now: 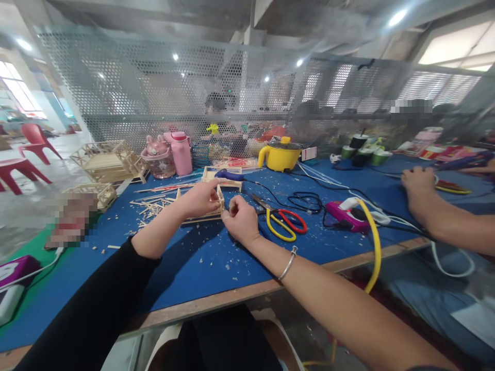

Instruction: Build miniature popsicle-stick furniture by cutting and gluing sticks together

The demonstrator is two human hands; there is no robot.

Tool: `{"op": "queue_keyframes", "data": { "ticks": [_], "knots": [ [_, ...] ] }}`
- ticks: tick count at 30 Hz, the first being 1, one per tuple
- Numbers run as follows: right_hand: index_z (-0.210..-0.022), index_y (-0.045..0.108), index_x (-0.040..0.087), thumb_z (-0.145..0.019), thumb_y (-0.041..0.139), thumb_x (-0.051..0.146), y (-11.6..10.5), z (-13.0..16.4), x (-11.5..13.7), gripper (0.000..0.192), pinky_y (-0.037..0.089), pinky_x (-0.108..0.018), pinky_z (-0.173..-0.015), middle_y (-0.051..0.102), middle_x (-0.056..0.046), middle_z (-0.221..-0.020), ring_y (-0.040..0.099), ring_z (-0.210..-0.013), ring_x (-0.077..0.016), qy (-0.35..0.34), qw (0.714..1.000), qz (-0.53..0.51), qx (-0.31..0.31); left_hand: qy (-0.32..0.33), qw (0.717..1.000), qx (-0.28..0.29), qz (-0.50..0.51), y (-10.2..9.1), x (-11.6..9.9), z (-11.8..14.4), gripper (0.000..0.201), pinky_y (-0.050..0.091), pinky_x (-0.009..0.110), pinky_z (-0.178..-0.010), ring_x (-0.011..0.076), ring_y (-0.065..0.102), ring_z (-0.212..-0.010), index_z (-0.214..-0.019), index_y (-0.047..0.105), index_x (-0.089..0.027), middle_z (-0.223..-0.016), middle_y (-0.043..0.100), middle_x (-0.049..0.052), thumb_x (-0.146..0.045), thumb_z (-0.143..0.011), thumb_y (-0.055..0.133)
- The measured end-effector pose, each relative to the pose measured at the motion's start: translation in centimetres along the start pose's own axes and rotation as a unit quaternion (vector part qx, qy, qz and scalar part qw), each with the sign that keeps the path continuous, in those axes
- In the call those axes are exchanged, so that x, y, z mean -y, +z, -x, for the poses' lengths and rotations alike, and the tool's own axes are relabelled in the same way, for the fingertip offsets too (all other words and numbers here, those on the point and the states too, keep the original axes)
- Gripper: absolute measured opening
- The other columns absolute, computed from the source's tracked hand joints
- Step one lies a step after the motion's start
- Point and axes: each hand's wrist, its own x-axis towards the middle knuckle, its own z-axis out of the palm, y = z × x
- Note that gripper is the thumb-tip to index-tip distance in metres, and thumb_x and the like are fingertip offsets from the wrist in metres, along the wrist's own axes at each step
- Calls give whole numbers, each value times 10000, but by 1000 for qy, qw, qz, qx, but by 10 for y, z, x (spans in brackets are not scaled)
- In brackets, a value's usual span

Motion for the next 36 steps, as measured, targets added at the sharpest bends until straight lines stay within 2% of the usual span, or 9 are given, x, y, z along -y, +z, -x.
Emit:
{"op": "queue_keyframes", "data": {
  "ticks": [5, 8, 11, 17, 20, 24, 28, 31, 36],
  "knots": [
    [-858, 450, 234, -637, 443, 147, -8, -15, -13, 237, 426, -276, -644, 507, 21, -721, 485, -641, -152, -12, 997, -59, -37, -6, 1000, -5, -12, -1, -3, 1, 660, 459, 273, -690, 182, 656, -775, -1370, 456, -182, -873, 719, 40, -163, -722, 576],
    [-995, 465, 222, -576, 464, 107, -7, -18, -15, 435, 441, -272, -668, 559, 2, -844, 489, -678, -143, -33, 996, -80, -13, -6, 1000, 6, -12, -2, -5, 1, 665, 456, 272, -682, 184, 662, -776, -1373, 444, -175, -873, 720, 41, -155, -722, 574],
    [-1073, 468, 221, -562, 478, 83, -5, -15, -13, 530, 427, -252, -618, 547, 31, -791, 469, -621, -128, -53, 995, -87, 24, -11, 1000, 12, -8, -2, -5, 1, 681, 453, 273, -683, 184, 664, -772, -1377, 430, -165, -869, 724, 41, -141, -712, 574],
    [-728, 515, 222, -647, 543, 139, -5, -10, -8, 119, 404, -261, -638, 531, 29, -682, 499, -647, -139, -100, 991, -63, 63, -7, 1000, 5, -22, -1, -3, 1, 703, 449, 278, -686, 197, 662, -808, -1400, 414, -165, -896, 723, 54, -168, -716, 574],
    [-726, 532, 221, -660, 542, 142, -6, -10, -7, 104, 410, -276, -657, 548, 16, -696, 507, -664, -152, -111, 991, -48, 62, -8, 1000, 2, -25, -1, -2, 1, 698, 454, 279, -700, 197, 663, -824, -1393, 427, -167, -911, 720, 58, -169, -711, 572],
    [-1009, 573, 205, -611, 517, 80, -8, -11, -7, 421, 455, -319, -794, 616, -54, -993, 557, -886, -200, -141, 987, -48, 57, -12, 1000, 0, -22, -2, -3, 2, 701, 459, 283, -715, 201, 669, -841, -1391, 421, -182, -913, 720, 49, -174, -709, 582],
    [-1344, 418, 227, -602, 512, 44, -11, -18, -7, 770, 449, -364, -922, 592, -66, -1234, 551, -978, -203, -153, 977, -79, 125, -6, 1000, -6, -18, -1, -3, 1, 644, 466, 292, -713, 206, 670, -830, -1338, 462, -155, -921, 717, 66, -179, -706, 583],
    [-1408, 337, 242, -624, 522, 48, -8, -27, -7, 828, 480, -319, -838, 609, -58, -1176, 556, -853, -160, -139, 967, -113, 180, -9, 1000, -10, -18, -1, -3, 1, 649, 461, 286, -688, 210, 670, -830, -1340, 443, -138, -926, 719, 77, -198, -711, 591],
    [-1401, 322, 245, -656, 488, 46, -4, -34, -3, 789, 461, -232, -646, 606, -5, -957, 488, -652, -100, -120, 957, -165, 204, -22, 1000, -5, -3, -4, -7, 7, 834, 458, 280, -697, 206, 671, -844, -1480, 236, -110, -939, 724, 84, -204, -736, 602]
  ]
}}
